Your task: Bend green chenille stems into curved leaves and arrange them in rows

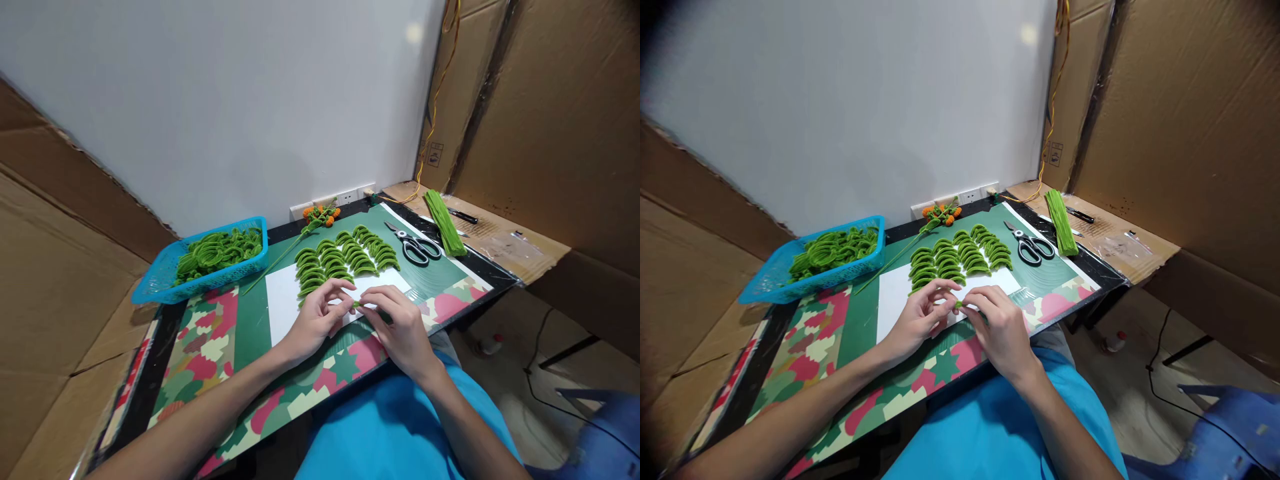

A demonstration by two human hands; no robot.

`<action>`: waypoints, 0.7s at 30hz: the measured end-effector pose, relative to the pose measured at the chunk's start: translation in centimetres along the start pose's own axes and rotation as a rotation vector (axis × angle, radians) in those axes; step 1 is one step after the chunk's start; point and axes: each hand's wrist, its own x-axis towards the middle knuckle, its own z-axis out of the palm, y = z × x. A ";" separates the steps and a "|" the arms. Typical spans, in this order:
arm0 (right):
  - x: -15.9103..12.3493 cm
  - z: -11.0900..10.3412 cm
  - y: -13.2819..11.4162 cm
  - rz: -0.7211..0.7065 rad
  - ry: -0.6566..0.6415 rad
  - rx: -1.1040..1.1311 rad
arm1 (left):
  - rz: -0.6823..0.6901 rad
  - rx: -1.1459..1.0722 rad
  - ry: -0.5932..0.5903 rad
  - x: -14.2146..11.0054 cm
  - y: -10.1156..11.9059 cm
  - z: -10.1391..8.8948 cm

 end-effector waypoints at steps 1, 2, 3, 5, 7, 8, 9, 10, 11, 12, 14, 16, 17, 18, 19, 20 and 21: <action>0.0 0.0 0.0 -0.003 0.012 0.005 | -0.004 0.004 -0.001 0.0 0.0 0.0; 0.0 -0.1 -0.1 -0.011 0.025 0.013 | -0.011 0.008 -0.004 0.0 0.1 0.0; 0.0 -0.1 -0.1 -0.022 0.036 0.019 | -0.018 0.012 -0.008 0.0 0.1 0.0; 0.0 -0.2 -0.2 -0.045 0.053 0.025 | -0.030 0.023 -0.023 0.0 0.2 0.1; 0.0 -0.2 -0.2 -0.066 0.063 0.020 | -0.030 0.041 -0.047 -0.1 0.2 0.0; 0.1 -0.1 -0.1 -0.073 0.065 0.017 | -0.027 0.047 -0.060 -0.1 0.2 0.0; 0.1 -0.1 -0.1 -0.080 0.067 0.016 | -0.025 0.050 -0.071 -0.1 0.2 0.0; 0.1 -0.1 -0.1 -0.085 0.069 0.016 | -0.024 0.050 -0.078 -0.1 0.2 -0.1; 0.1 -0.1 -0.1 -0.088 0.071 0.020 | -0.023 0.048 -0.083 -0.1 0.2 -0.1; 0.1 -0.1 -0.1 -0.089 0.073 0.026 | -0.023 0.048 -0.088 -0.1 0.2 -0.2; 0.1 -0.2 -0.1 -0.088 0.079 0.039 | -0.023 0.048 -0.104 -0.1 0.3 -0.3; 0.0 -0.2 -0.1 -0.083 0.075 0.046 | -0.018 0.046 -0.124 -0.1 0.4 -0.3; 0.0 -0.3 -0.1 -0.077 0.071 0.046 | -0.014 0.044 -0.130 -0.1 0.4 -0.4; 0.0 -0.3 -0.1 -0.068 0.072 0.044 | -0.011 0.043 -0.133 -0.1 0.4 -0.4; -0.1 -0.3 -0.1 -0.056 0.074 0.044 | -0.008 0.042 -0.134 -0.1 0.5 -0.4; -0.1 -0.3 -0.2 -0.042 0.080 0.046 | -0.006 0.041 -0.133 -0.1 0.5 -0.4; -0.1 -0.3 -0.2 -0.027 0.087 0.050 | -0.007 0.039 -0.135 -0.1 0.4 -0.4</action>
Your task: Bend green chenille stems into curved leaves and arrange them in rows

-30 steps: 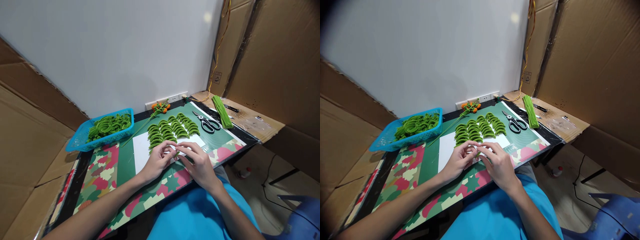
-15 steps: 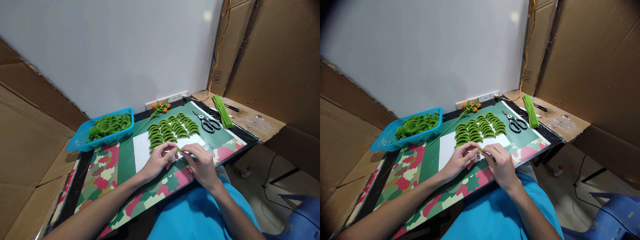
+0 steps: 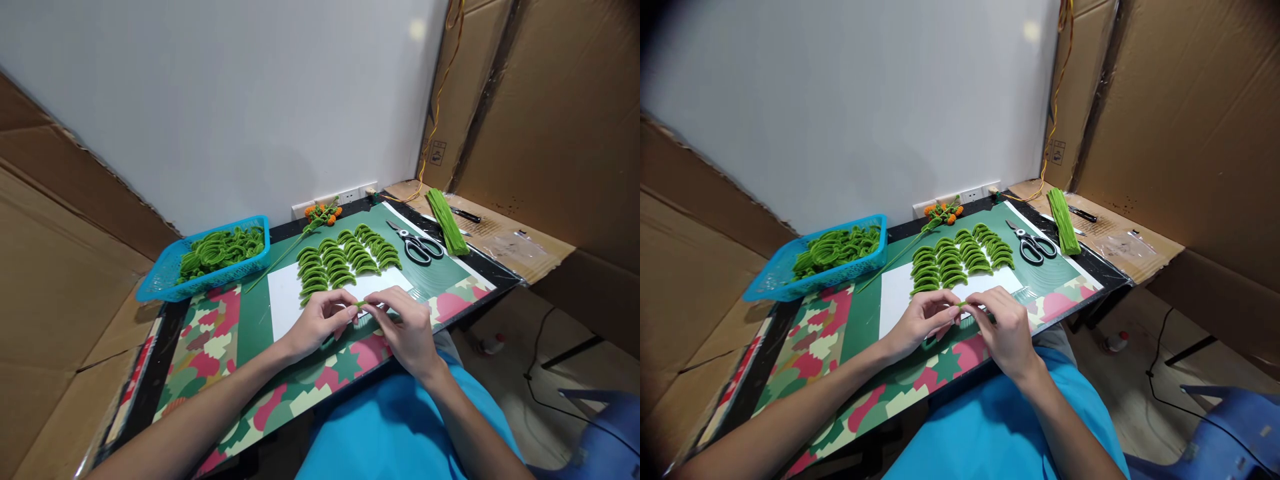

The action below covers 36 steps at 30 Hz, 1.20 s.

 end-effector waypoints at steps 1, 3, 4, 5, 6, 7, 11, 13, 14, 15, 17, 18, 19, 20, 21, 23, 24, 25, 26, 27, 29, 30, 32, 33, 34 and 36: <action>0.0 0.0 0.0 0.012 0.005 0.004 | -0.003 -0.002 -0.004 0.0 0.0 0.0; 0.0 -0.1 -0.1 0.031 0.004 0.005 | -0.013 -0.002 -0.021 -0.1 -0.1 0.0; 0.1 -0.1 -0.2 0.039 -0.004 0.002 | -0.018 0.003 -0.031 -0.2 -0.1 0.0; 0.1 -0.1 -0.2 0.046 -0.014 -0.003 | -0.022 0.009 -0.037 -0.2 -0.1 0.1; 0.1 -0.2 -0.2 0.052 -0.026 -0.011 | -0.026 0.019 -0.039 -0.2 -0.1 0.1; 0.1 -0.2 -0.2 0.054 -0.038 -0.022 | -0.030 0.028 -0.035 -0.2 -0.1 0.1; 0.0 -0.1 -0.2 0.043 -0.077 -0.072 | -0.029 0.067 0.013 -0.1 0.0 0.3; 0.0 0.0 -0.2 0.044 -0.090 -0.089 | -0.014 0.078 0.050 -0.1 0.0 0.4; -0.1 0.0 -0.2 0.047 -0.094 -0.094 | -0.007 0.080 0.074 -0.1 0.0 0.5; -0.1 0.1 -0.2 0.049 -0.097 -0.098 | -0.003 0.080 0.100 0.0 -0.1 0.5; -0.1 0.1 -0.1 0.052 -0.105 -0.101 | -0.004 0.077 0.143 -0.1 0.0 0.7; -0.1 0.1 -0.1 0.053 -0.108 -0.102 | -0.004 0.075 0.157 -0.1 0.0 0.7; -0.1 0.1 -0.1 0.055 -0.109 -0.101 | -0.003 0.073 0.164 -0.1 0.0 0.8; -0.1 0.1 0.0 0.056 -0.109 -0.101 | -0.001 0.071 0.166 -0.1 0.1 0.9; -0.1 0.2 0.0 0.056 -0.107 -0.100 | 0.003 0.069 0.169 -0.1 0.1 0.9; -0.1 0.2 0.1 0.053 -0.104 -0.101 | 0.006 0.071 0.172 -0.1 0.2 1.0; -0.1 0.2 0.1 0.051 -0.105 -0.100 | 0.006 0.075 0.175 -0.1 0.2 1.0; -0.1 0.2 0.1 0.051 -0.109 -0.100 | 0.005 0.080 0.179 -0.1 0.2 1.0; -0.1 0.3 0.1 0.053 -0.115 -0.100 | 0.004 0.084 0.187 -0.1 0.2 1.0; -0.1 0.3 0.1 0.056 -0.121 -0.100 | 0.003 0.087 0.196 -0.1 0.2 1.0; -0.1 0.2 0.0 0.063 -0.134 -0.105 | -0.005 0.088 0.212 -0.2 0.1 1.0; -0.2 0.2 0.0 0.067 -0.139 -0.109 | -0.009 0.087 0.215 -0.2 0.1 1.0; -0.2 0.2 0.0 0.074 -0.142 -0.117 | -0.017 0.085 0.214 -0.2 0.2 1.0; -0.2 0.2 0.0 0.076 -0.142 -0.119 | -0.020 0.084 0.211 -0.2 0.2 1.0; -0.2 0.3 0.0 0.076 -0.139 -0.120 | -0.020 0.080 0.210 -0.2 0.3 1.0; -0.2 0.3 0.0 0.074 -0.139 -0.114 | -0.019 0.068 0.204 -0.2 0.4 1.0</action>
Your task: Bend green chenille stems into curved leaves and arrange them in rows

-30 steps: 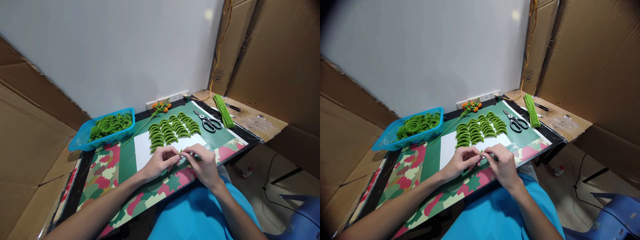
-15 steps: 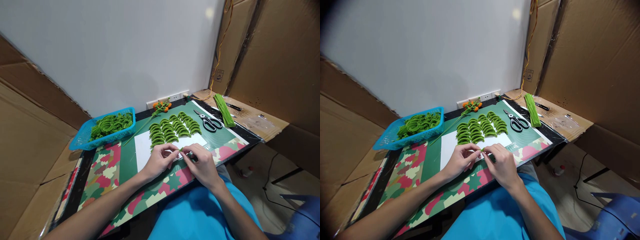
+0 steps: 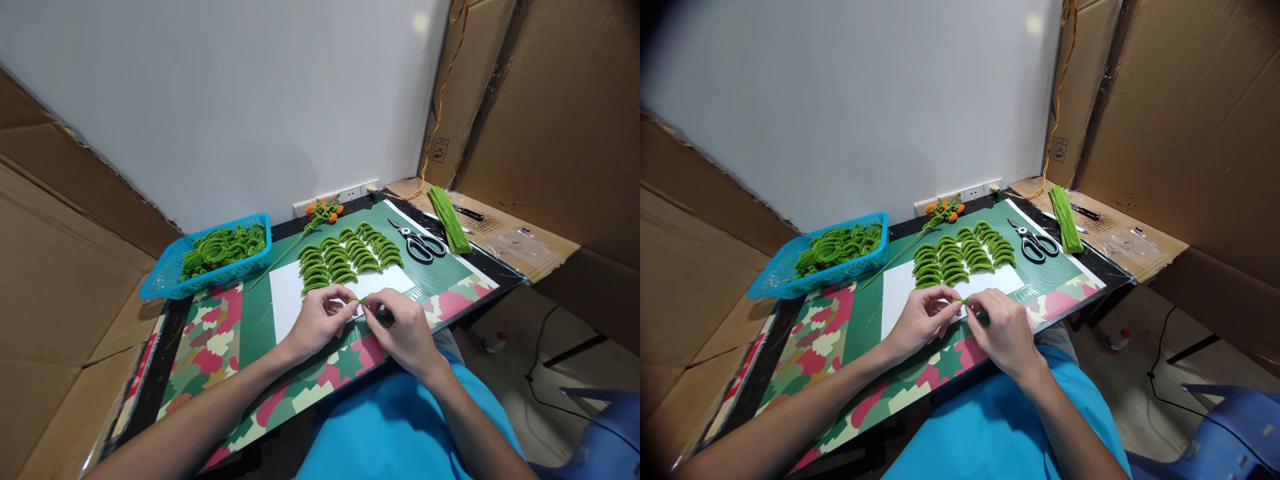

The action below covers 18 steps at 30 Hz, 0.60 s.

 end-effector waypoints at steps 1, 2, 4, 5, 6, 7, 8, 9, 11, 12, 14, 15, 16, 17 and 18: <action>0.0 0.0 0.0 -0.003 -0.004 0.006 | -0.001 -0.011 -0.006 0.0 0.1 0.0; 0.0 0.0 0.1 -0.007 -0.010 0.011 | -0.003 -0.023 -0.015 0.0 0.1 0.0; 0.0 0.0 0.1 -0.023 -0.022 0.018 | -0.012 -0.049 -0.033 0.0 0.2 -0.1; 0.0 0.0 0.2 -0.037 -0.023 0.019 | -0.019 -0.060 -0.043 0.1 0.2 -0.2; 0.0 0.0 0.2 -0.056 -0.020 0.017 | -0.025 -0.068 -0.052 0.1 0.2 -0.2; 0.0 0.0 0.2 -0.075 -0.017 0.014 | -0.030 -0.075 -0.061 0.2 0.2 -0.3; 0.0 0.0 0.2 -0.091 -0.012 0.012 | -0.032 -0.080 -0.071 0.2 0.1 -0.3; 0.1 -0.1 0.2 -0.106 -0.005 0.009 | -0.030 -0.085 -0.081 0.3 0.1 -0.3; 0.2 -0.2 0.1 -0.126 0.014 -0.003 | -0.024 -0.094 -0.097 0.3 0.0 -0.4; 0.2 -0.2 0.1 -0.136 0.026 -0.016 | -0.021 -0.101 -0.102 0.3 -0.1 -0.4; 0.3 -0.3 0.1 -0.158 0.054 -0.054 | -0.022 -0.118 -0.109 0.4 -0.2 -0.5; 0.3 -0.3 0.1 -0.170 0.068 -0.070 | -0.027 -0.130 -0.113 0.4 -0.3 -0.6; 0.3 -0.4 0.1 -0.185 0.082 -0.081 | -0.035 -0.141 -0.119 0.4 -0.4 -0.6; 0.3 -0.4 0.1 -0.202 0.093 -0.083 | -0.045 -0.153 -0.128 0.5 -0.4 -0.7; 0.2 -0.5 0.1 -0.218 0.099 -0.079 | -0.057 -0.164 -0.139 0.5 -0.5 -0.8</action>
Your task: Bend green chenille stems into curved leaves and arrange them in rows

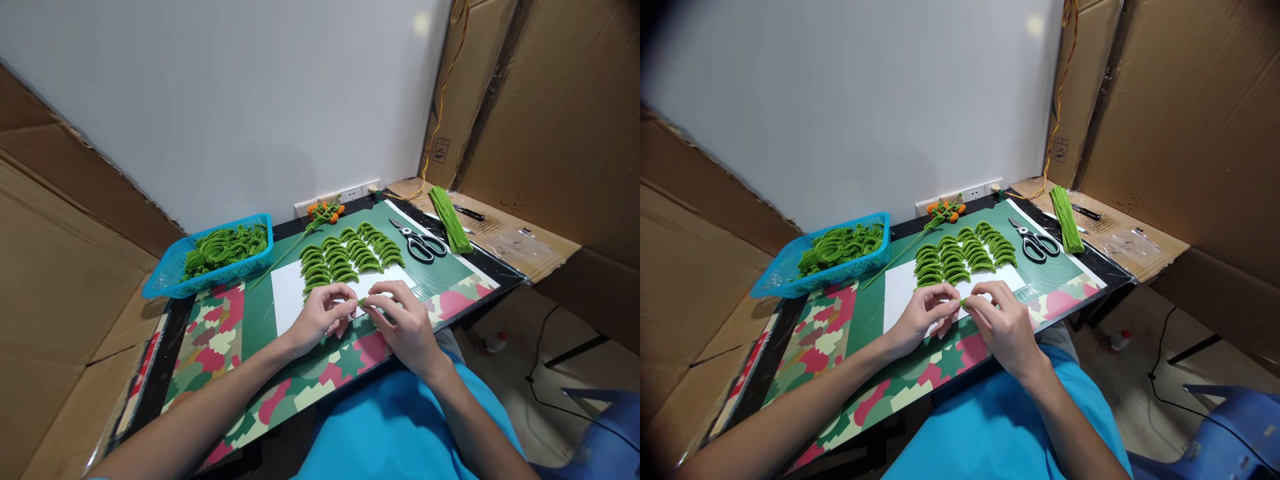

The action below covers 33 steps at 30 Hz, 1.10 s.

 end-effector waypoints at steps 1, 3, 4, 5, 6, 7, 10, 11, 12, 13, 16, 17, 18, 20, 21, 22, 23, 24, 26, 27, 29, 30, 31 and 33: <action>-0.1 0.0 0.0 -0.016 0.001 0.008 | -0.011 -0.011 -0.011 0.0 -0.1 -0.1; -0.2 -0.1 0.1 -0.046 -0.013 0.018 | -0.028 -0.028 -0.030 0.0 -0.2 -0.3; -0.3 -0.2 0.2 -0.060 -0.024 0.016 | -0.033 -0.034 -0.037 0.0 -0.3 -0.3; -0.3 -0.2 0.2 -0.071 -0.035 0.011 | -0.036 -0.037 -0.044 0.0 -0.3 -0.4; -0.4 -0.2 0.2 -0.082 -0.040 0.004 | -0.039 -0.040 -0.049 0.0 -0.4 -0.4; -0.5 -0.2 0.1 -0.089 -0.042 -0.004 | -0.041 -0.042 -0.054 0.0 -0.4 -0.5; -0.5 -0.3 -0.1 -0.106 -0.026 -0.027 | -0.045 -0.050 -0.065 0.0 -0.4 -0.5; -0.5 -0.3 -0.2 -0.113 -0.014 -0.037 | -0.044 -0.053 -0.068 0.0 -0.3 -0.4; -0.5 -0.3 -0.2 -0.120 -0.001 -0.048 | -0.044 -0.055 -0.072 0.0 -0.3 -0.4; -0.5 -0.4 -0.3 -0.126 0.011 -0.059 | -0.044 -0.056 -0.078 0.0 -0.1 -0.4; -0.4 -0.4 -0.4 -0.133 0.026 -0.085 | -0.054 -0.051 -0.104 0.0 0.3 -0.6; -0.4 -0.4 -0.4 -0.136 0.021 -0.090 | -0.059 -0.049 -0.117 0.0 0.4 -0.7; -0.3 -0.4 -0.4 -0.138 0.014 -0.094 | -0.066 -0.048 -0.130 0.0 0.6 -0.8; -0.2 -0.4 -0.6 -0.127 -0.006 -0.089 | -0.081 -0.033 -0.154 0.0 1.0 -1.0; -0.1 -0.4 -0.8 -0.109 -0.012 -0.069 | -0.083 -0.011 -0.164 -0.1 1.2 -1.0; -0.1 -0.4 -1.0 -0.077 -0.016 -0.030 | -0.077 0.027 -0.170 -0.1 1.5 -1.0; 0.0 -0.4 -1.2 -0.026 -0.017 0.030 | -0.061 0.086 -0.169 -0.3 1.8 -1.0; 0.1 -0.4 -1.5 0.046 -0.012 0.110 | -0.026 0.169 -0.160 -0.4 2.2 -0.9; 0.2 -0.4 -2.0 0.258 0.002 0.320 | 0.112 0.406 -0.115 -0.8 3.1 -0.7; 0.2 -0.5 -2.3 0.395 -0.004 0.456 | 0.224 0.548 -0.092 -1.0 3.5 -0.6; 0.3 -0.5 -2.5 0.680 -0.055 0.790 | 0.446 0.785 -0.120 -1.5 4.4 -0.5; 0.3 -0.6 -2.6 0.804 -0.098 0.972 | 0.525 0.873 -0.157 -1.7 4.8 -0.4; 0.4 -0.6 -2.6 0.905 -0.144 1.140 | 0.570 0.937 -0.198 -1.8 5.1 -0.4; 0.6 -0.8 -2.8 1.006 -0.197 1.352 | 0.624 1.025 -0.251 -2.1 5.7 -0.4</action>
